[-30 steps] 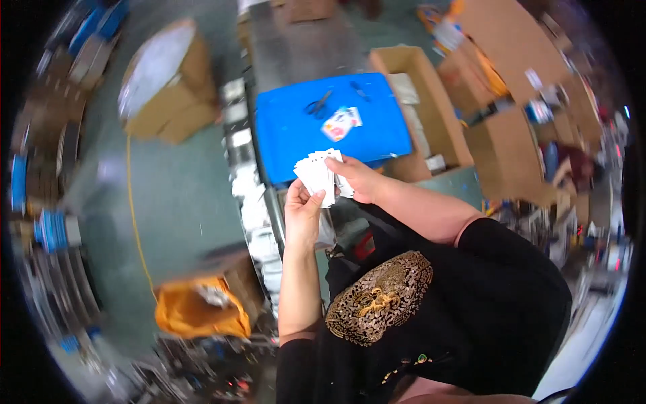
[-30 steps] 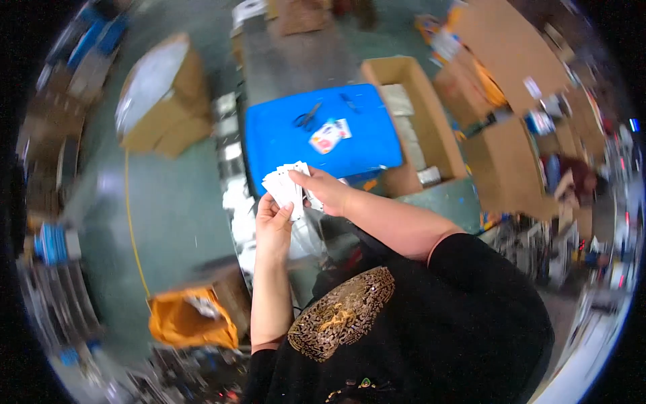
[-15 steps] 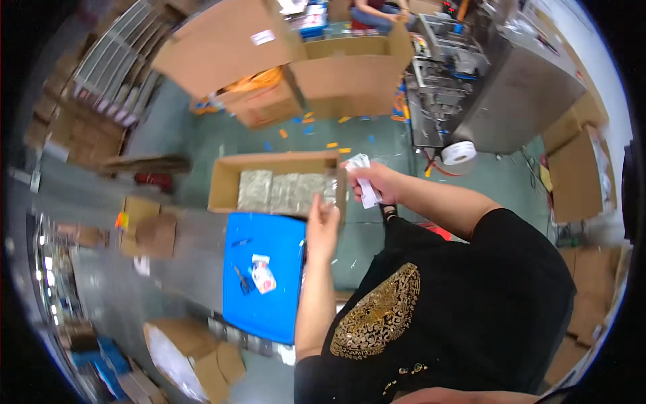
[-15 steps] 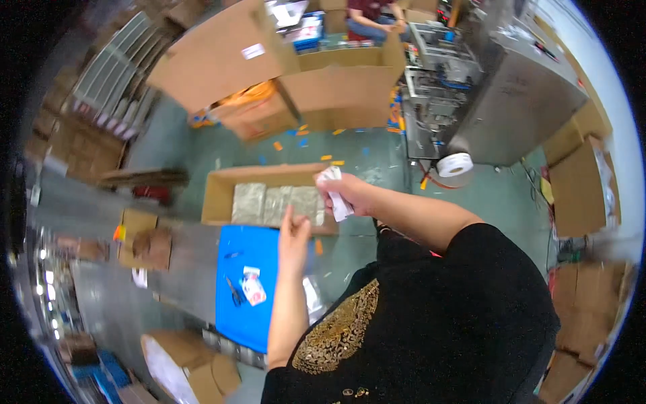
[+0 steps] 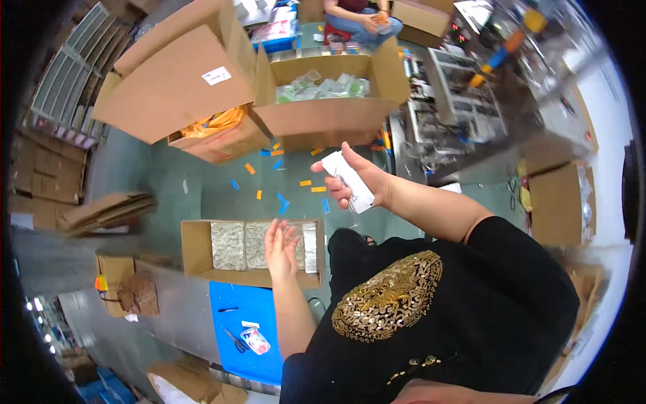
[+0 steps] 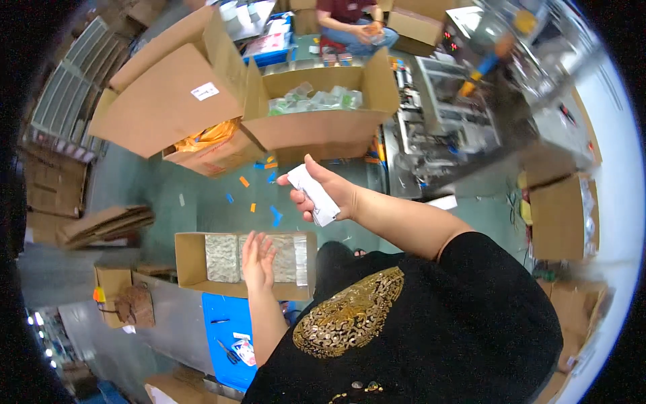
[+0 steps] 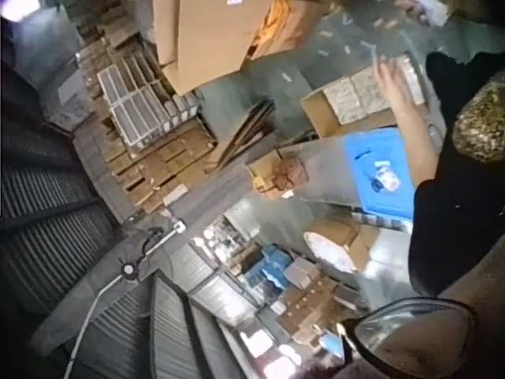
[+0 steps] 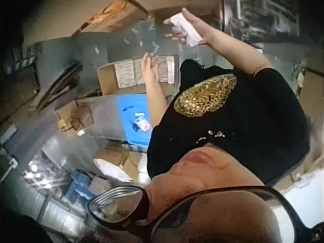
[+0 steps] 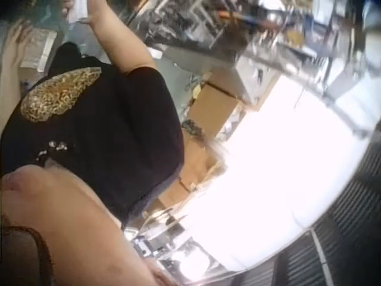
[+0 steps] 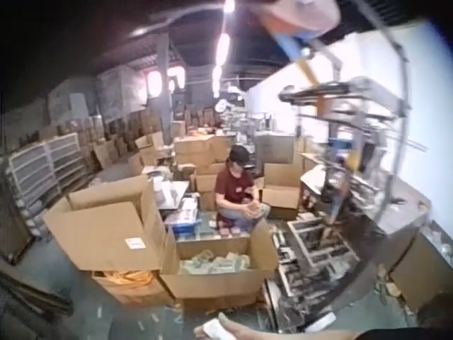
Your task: Packing small items into plastic bags, sealing them, and placing them into cardboard boxes for shipping.
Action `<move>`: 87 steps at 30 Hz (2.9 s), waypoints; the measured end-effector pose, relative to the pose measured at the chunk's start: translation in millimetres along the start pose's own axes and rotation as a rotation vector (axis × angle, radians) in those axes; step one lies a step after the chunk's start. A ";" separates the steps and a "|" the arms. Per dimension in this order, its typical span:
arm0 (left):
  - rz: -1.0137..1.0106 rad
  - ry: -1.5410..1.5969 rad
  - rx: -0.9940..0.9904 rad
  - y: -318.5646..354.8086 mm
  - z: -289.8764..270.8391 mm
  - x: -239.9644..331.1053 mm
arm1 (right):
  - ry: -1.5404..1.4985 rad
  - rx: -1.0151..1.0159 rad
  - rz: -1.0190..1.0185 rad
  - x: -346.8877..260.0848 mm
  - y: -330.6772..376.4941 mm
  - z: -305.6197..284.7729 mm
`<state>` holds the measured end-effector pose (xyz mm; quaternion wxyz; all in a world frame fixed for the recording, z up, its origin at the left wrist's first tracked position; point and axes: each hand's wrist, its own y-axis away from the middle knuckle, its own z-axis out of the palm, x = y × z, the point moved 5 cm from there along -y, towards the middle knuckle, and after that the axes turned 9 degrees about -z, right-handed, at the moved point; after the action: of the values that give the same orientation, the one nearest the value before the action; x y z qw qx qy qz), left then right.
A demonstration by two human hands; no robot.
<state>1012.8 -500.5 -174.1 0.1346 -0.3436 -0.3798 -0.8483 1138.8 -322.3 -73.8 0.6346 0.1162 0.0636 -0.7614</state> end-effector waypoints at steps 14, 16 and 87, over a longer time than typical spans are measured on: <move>0.522 -0.325 0.182 -136.9 -49.9 153.2 | 0.899 0.069 0.886 36.7 -263.9 -46.1; 0.384 -0.585 0.003 -135.6 -18.4 184.3 | 1.066 -0.269 1.114 47.9 -283.8 -86.4; 0.092 -0.688 0.912 -46.9 -1128.2 810.6 | 1.163 -1.146 1.728 1035.2 -1253.2 210.2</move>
<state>-142.4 -1273.6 -180.8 0.1745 -0.5233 -0.7139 -0.4313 -284.5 -1125.0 -201.1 0.7733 0.1481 0.5739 0.2252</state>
